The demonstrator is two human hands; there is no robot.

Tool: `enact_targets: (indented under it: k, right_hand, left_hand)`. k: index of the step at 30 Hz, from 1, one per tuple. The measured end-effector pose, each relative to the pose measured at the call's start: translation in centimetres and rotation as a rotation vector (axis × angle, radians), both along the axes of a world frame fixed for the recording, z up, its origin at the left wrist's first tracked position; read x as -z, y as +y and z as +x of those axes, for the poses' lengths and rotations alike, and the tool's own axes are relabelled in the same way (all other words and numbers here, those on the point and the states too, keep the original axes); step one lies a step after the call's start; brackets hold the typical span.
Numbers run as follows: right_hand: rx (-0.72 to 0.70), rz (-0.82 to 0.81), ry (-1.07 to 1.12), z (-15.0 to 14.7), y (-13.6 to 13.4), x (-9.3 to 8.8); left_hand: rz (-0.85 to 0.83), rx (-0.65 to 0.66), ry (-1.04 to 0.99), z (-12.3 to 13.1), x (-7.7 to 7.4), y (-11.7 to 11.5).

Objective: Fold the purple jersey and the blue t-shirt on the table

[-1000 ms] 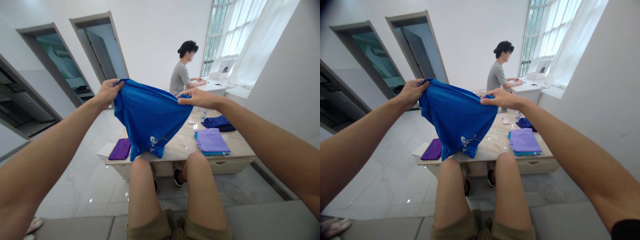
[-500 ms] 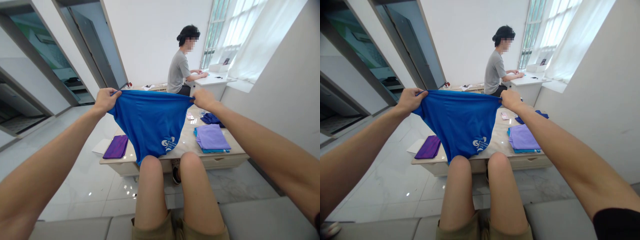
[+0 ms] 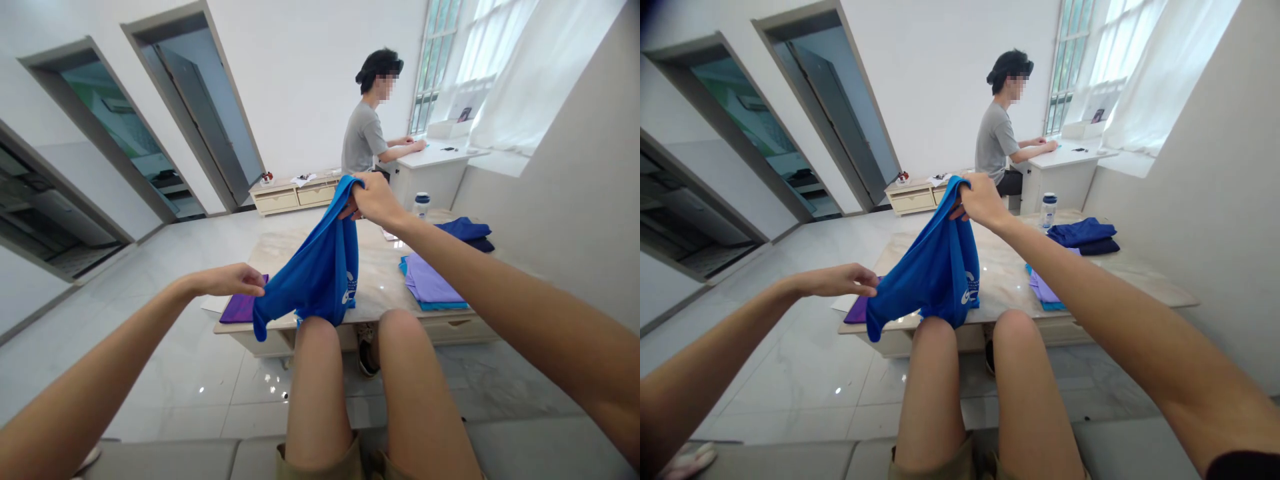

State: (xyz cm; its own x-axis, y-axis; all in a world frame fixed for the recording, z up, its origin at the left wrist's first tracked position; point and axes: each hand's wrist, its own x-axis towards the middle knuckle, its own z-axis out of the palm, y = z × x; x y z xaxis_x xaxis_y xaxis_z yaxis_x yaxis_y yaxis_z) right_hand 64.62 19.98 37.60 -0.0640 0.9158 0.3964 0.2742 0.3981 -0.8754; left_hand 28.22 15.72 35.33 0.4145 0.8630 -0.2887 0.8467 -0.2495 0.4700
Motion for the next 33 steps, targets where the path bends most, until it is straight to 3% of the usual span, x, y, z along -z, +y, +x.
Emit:
enact_targets:
  k: [5,8,11,14,17,22,26,30,33]
  right_hand:
    - [-0.115,0.026,0.003,-2.9,-1.3,-0.5]
    - [-0.112,0.044,-0.017,-2.7,-1.7,-1.0]
    - [-0.056,0.015,0.018,-2.0,-2.1,-1.4]
    - [-0.010,-0.076,0.155,-1.7,-2.8,-1.4]
    - [-0.064,-0.151,0.258,-1.9,-3.5,-0.2]
    - [-0.147,-0.179,0.061,-2.2,-3.8,3.0]
    - [-0.106,-0.145,-0.140,-1.6,-3.7,3.9]
    - [0.052,-0.020,-0.336,-0.1,-3.4,3.6]
    - [0.241,0.014,-0.341,1.5,-2.8,3.5]
  left_hand:
    - [0.296,-0.110,-0.300,7.9,0.4,-1.9]
    - [0.446,-0.066,-0.393,12.3,0.0,-1.2]
    - [0.513,-0.057,-0.421,14.8,-0.4,0.0]
    - [0.411,-0.068,-0.595,15.6,-0.7,1.0]
    - [0.280,-0.099,-0.788,15.5,-0.9,1.4]
    - [0.271,-0.128,-0.804,15.0,-0.1,1.5]
    - [0.298,-0.159,-0.765,15.3,1.1,1.6]
    - [0.324,-0.232,-0.840,15.0,0.9,1.8]
    - [0.319,-0.365,-0.957,13.9,0.1,2.1]
